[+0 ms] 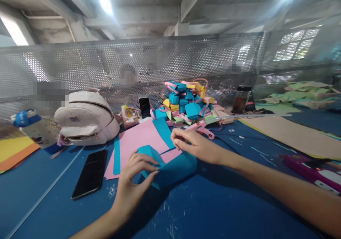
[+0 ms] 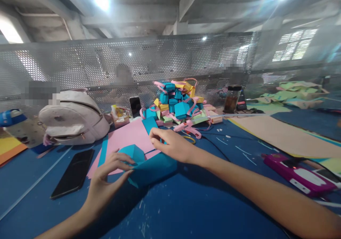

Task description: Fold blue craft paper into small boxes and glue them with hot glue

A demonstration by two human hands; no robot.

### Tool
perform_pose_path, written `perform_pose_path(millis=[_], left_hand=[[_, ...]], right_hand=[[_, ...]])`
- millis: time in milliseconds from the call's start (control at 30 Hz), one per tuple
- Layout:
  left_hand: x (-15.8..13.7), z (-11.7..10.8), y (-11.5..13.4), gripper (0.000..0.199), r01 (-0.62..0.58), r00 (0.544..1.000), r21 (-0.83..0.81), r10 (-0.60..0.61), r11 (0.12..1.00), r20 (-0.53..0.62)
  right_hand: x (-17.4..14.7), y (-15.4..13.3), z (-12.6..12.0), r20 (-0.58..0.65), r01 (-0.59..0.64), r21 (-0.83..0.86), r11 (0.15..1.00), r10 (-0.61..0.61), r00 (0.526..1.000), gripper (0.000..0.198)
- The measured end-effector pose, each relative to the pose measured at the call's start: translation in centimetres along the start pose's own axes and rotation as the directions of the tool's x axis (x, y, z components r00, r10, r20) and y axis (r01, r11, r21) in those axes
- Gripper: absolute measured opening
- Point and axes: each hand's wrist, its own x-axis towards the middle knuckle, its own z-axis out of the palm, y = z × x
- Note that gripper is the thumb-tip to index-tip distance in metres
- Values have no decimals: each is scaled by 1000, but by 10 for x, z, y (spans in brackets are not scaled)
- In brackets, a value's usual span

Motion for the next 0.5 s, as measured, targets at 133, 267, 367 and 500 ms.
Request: perform_pose_path(millis=[133, 267, 367, 500], left_hand=[[1, 0, 0, 10, -11, 1000, 15, 12, 1000, -10], [0, 0, -1, 11, 11, 1000, 21, -11, 1000, 2], [-2, 1, 1, 17, 27, 1000, 27, -27, 999, 0], [-4, 0, 11, 23, -38, 999, 95, 37, 995, 20]], right_hand=[[-2, -8, 4, 5, 8, 6, 1000, -8, 1000, 27], [-5, -17, 8, 32, 52, 50, 997, -54, 998, 29], [-8, -21, 12, 71, 16, 126, 992, -25, 997, 35], [-10, -23, 17, 154, -82, 462, 883, 11, 988, 52]])
